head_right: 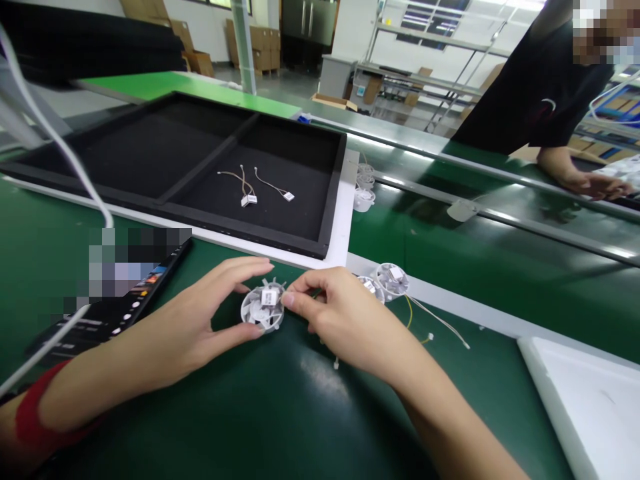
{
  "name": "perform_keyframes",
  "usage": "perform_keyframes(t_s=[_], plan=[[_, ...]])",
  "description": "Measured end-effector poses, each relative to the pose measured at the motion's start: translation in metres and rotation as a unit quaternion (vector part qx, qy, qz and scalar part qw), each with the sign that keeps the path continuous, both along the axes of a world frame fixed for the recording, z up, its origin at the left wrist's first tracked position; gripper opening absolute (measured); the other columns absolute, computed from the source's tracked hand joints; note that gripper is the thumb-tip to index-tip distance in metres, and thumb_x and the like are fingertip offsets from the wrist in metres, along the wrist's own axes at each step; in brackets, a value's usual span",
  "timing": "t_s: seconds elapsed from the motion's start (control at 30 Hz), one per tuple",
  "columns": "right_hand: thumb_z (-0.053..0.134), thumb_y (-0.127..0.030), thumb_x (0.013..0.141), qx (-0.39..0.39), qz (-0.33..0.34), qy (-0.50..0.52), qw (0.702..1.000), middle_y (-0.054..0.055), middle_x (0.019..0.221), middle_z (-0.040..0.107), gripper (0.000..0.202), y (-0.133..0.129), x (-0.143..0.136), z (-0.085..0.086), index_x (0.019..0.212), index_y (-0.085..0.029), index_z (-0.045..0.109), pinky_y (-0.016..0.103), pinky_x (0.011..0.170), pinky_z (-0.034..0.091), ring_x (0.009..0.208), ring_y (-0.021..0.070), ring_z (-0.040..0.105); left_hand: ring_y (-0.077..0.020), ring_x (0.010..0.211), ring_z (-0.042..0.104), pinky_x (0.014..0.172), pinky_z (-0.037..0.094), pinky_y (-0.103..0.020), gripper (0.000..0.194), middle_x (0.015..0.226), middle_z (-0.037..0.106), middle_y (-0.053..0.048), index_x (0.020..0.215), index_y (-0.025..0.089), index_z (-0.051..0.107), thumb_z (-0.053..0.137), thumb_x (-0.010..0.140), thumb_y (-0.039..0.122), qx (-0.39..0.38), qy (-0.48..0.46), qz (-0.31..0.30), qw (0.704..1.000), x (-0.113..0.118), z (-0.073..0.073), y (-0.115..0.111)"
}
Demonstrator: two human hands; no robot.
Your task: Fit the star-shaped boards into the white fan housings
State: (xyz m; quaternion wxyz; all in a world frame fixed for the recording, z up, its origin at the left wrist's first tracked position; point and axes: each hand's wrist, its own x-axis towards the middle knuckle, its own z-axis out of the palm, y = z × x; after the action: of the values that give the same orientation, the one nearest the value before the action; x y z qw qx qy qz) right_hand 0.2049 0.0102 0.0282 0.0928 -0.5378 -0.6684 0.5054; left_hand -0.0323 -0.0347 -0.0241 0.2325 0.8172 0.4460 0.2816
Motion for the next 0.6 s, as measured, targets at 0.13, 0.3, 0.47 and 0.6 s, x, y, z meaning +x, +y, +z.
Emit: perform_keyframes(t_s=[0.13, 0.3, 0.47, 0.6], plan=[[0.068, -0.047, 0.097, -0.029, 0.022, 0.015, 0.999, -0.003, 0.065, 0.053, 0.029, -0.0002, -0.0018, -0.0011, 0.085, -0.022, 0.074, 0.027, 0.052, 0.037, 0.055, 0.0127, 0.047, -0.0242, 0.137, 0.062, 0.115, 0.055, -0.038, 0.047, 0.148, 0.060, -0.005, 0.147, 0.029, 0.051, 0.071, 0.105, 0.027, 0.040, 0.029, -0.011, 0.999, 0.0009, 0.0033, 0.0023], [0.071, -0.044, 0.097, -0.017, 0.006, 0.008, 1.000, -0.005, 0.060, 0.048, 0.028, 0.0004, -0.0059, -0.0034, 0.081, -0.021, 0.073, 0.026, 0.050, 0.029, 0.053, 0.0106, 0.039, -0.0233, 0.124, 0.068, 0.108, 0.057, -0.034, 0.029, 0.134, 0.067, -0.008, 0.136, 0.020, 0.061, 0.065, 0.109, 0.030, 0.079, 0.025, -0.009, 0.997, 0.0013, 0.0035, 0.0045], [0.075, -0.045, 0.095, -0.005, -0.005, -0.022, 1.000, -0.005, 0.062, 0.049, 0.029, -0.0024, -0.0081, -0.0046, 0.079, -0.021, 0.069, 0.025, 0.052, 0.026, 0.056, 0.0107, 0.039, -0.0268, 0.127, 0.066, 0.110, 0.056, -0.040, 0.033, 0.137, 0.067, -0.008, 0.139, 0.021, 0.064, 0.064, 0.108, 0.034, -0.023, 0.022, -0.002, 0.999, 0.0004, 0.0046, 0.0048], [0.077, -0.040, 0.095, -0.013, -0.005, -0.030, 0.999, -0.006, 0.062, 0.047, 0.029, -0.0030, -0.0100, -0.0056, 0.077, -0.020, 0.066, 0.026, 0.051, 0.026, 0.056, 0.0105, 0.038, -0.0284, 0.133, 0.064, 0.116, 0.052, -0.043, 0.041, 0.143, 0.065, -0.006, 0.144, 0.025, 0.063, 0.062, 0.106, 0.041, -0.139, 0.011, 0.002, 0.990, -0.0017, 0.0080, 0.0053]])
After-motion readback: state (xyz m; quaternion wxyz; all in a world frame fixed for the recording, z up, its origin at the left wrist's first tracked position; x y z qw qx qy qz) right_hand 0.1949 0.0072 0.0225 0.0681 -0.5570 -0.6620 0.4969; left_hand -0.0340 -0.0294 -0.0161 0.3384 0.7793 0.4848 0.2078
